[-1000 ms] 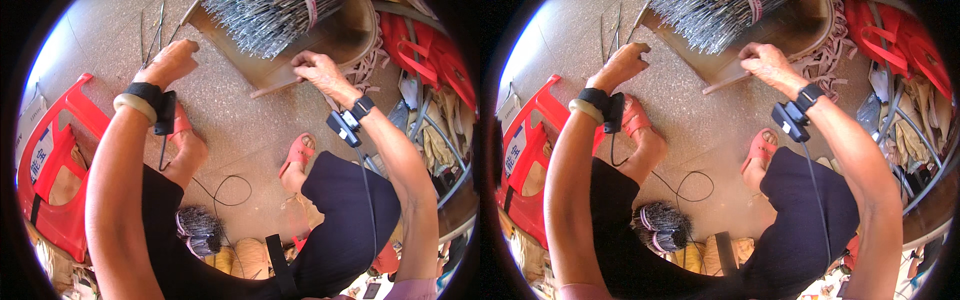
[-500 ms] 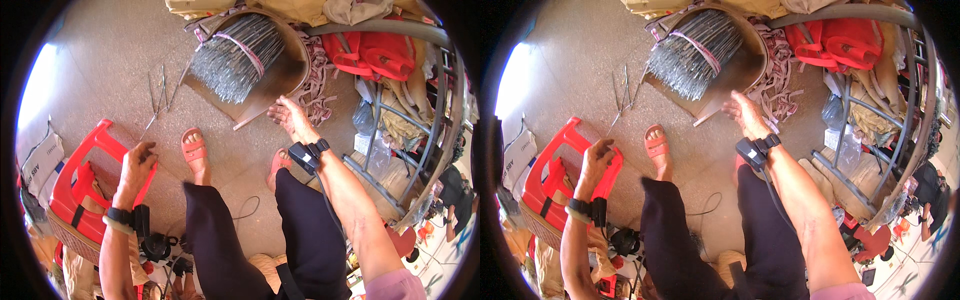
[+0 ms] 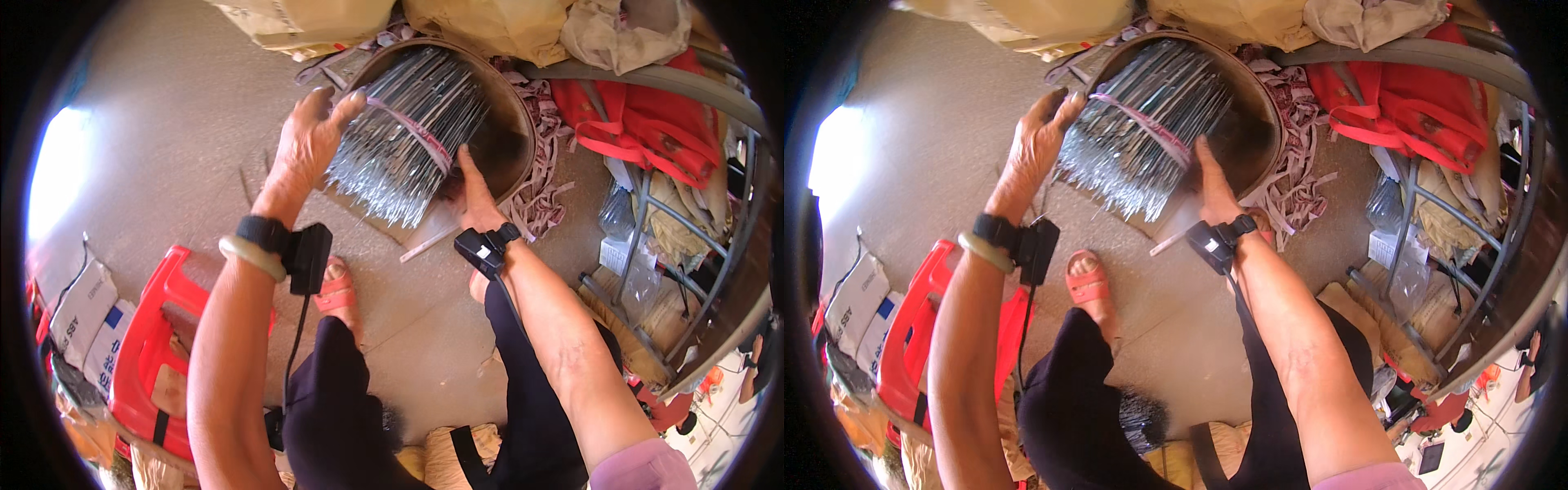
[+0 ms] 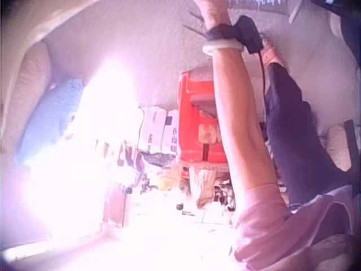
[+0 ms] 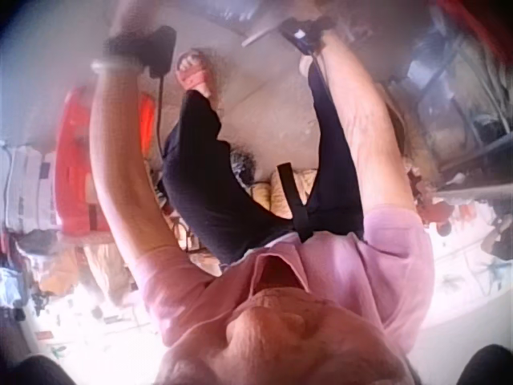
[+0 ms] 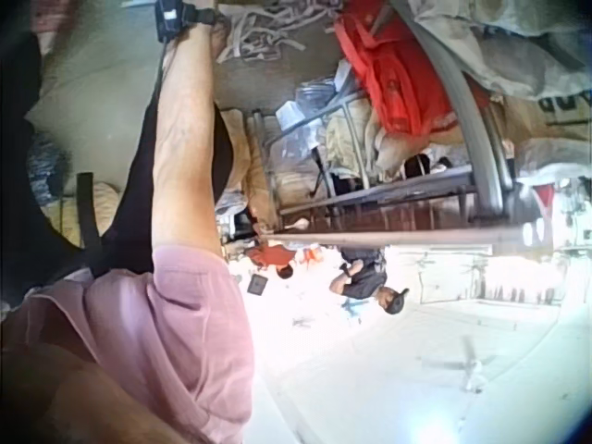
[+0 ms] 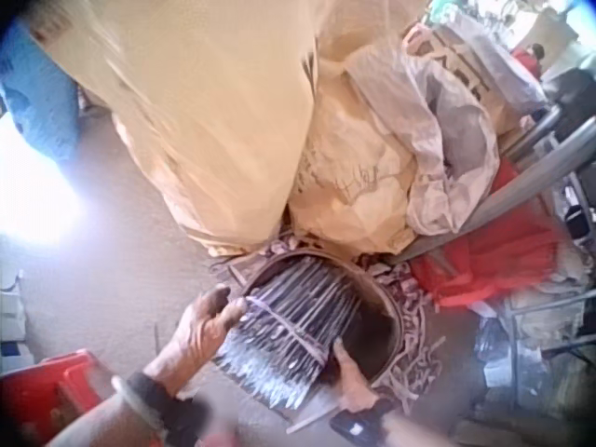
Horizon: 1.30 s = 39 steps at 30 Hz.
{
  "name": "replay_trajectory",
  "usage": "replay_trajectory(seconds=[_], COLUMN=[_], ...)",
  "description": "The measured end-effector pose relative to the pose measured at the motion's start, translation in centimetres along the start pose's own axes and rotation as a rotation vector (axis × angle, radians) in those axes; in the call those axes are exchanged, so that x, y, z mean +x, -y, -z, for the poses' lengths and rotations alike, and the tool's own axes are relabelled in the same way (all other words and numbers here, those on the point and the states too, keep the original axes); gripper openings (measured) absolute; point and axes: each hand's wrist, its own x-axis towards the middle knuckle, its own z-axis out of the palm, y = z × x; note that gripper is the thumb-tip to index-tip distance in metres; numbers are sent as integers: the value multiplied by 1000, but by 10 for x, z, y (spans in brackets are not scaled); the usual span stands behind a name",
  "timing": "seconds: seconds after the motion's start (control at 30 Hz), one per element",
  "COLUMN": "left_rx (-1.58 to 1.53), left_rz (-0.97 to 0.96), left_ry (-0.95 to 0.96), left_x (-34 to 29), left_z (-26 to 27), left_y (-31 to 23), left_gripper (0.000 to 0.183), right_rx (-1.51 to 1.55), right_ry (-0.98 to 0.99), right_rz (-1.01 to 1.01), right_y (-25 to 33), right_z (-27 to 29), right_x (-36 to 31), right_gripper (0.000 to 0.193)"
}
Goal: The person ties a bundle of thin metal wires together using a patterned strap, lifts the bundle out of a container, and then begins untying or adjusting another strap.
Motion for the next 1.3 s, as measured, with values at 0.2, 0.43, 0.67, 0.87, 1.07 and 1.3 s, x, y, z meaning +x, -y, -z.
replay_trajectory(seconds=[0.2,0.43,0.67,0.87,1.07,1.3], left_rx=[129,421,248,19,-428,-649], left_rz=[59,17,246,458,587,564], left_ry=[190,52,158,250,339,374], left_x=[66,53,29,0,0,0], left_z=[-37,-69,-78,-92,-88,-79], left_y=[22,26,4,30,51,34], left_gripper=[84,86,107,132,147,94], right_rx=[172,272,223,137,95,41], right_ry=[257,406,249,111,174,92], right_rz=[-93,-1,-116,-200,-117,-57], right_y=[1,2,16,30,30,8], right_z=[15,12,31,44,50,50], right_x=[31,16,19,9,20,35], right_gripper=[85,70,73,74,76,85])
